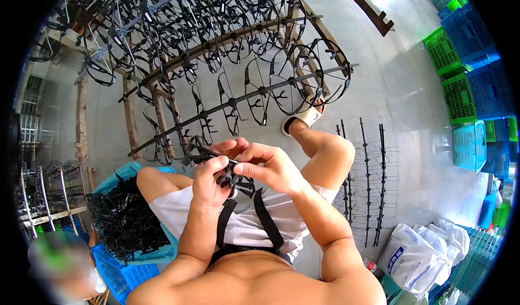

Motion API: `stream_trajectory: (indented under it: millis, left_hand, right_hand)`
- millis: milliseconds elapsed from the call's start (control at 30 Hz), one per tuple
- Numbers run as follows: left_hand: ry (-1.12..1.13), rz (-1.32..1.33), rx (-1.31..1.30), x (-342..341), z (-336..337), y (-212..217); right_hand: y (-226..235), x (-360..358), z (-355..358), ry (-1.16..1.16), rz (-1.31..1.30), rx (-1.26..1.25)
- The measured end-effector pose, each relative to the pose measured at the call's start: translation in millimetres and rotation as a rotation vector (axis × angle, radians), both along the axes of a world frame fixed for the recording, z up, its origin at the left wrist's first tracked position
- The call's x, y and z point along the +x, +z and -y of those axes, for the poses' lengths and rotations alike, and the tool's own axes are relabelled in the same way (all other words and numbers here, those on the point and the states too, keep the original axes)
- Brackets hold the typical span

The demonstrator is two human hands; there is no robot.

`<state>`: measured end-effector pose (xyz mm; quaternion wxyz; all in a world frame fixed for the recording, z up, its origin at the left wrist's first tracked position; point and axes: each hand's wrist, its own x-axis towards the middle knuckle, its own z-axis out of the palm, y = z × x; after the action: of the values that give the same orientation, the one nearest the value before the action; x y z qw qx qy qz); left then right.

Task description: The person repeatedly picks black wire loops from a blue basket and attaches them to a metal rack using both hands. The person works continuously, placing each loop onto the rack structure.

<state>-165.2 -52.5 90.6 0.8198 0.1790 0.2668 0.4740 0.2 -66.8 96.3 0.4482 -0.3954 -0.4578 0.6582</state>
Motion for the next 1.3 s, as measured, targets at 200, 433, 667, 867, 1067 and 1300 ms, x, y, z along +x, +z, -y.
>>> stream_trajectory:
  millis: [200,433,667,867,1067,1300]
  left_hand:
    - [-0.082,0.026,-0.198,-8,12,10]
    - [-0.047,0.133,-0.113,-9,21,0]
    - [-0.038,0.032,0.066,-8,29,-36]
    - [-0.208,0.232,0.447,-15,49,-26]
    - [0.139,-0.730,0.980,-11,29,-15]
    - [0.252,-1.512,0.886,22,-32,-30]
  right_hand:
    - [-11,-1,9,-0.038,-0.010,-0.052]
    - [-6,-16,13,-0.229,0.419,0.467]
    - [-2,-4,19,-0.103,0.223,0.032]
    - [22,63,27,-0.338,-0.386,0.054]
    - [11,54,-39,-0.865,0.284,-0.034]
    - [-50,54,-116,-0.601,0.134,-0.134]
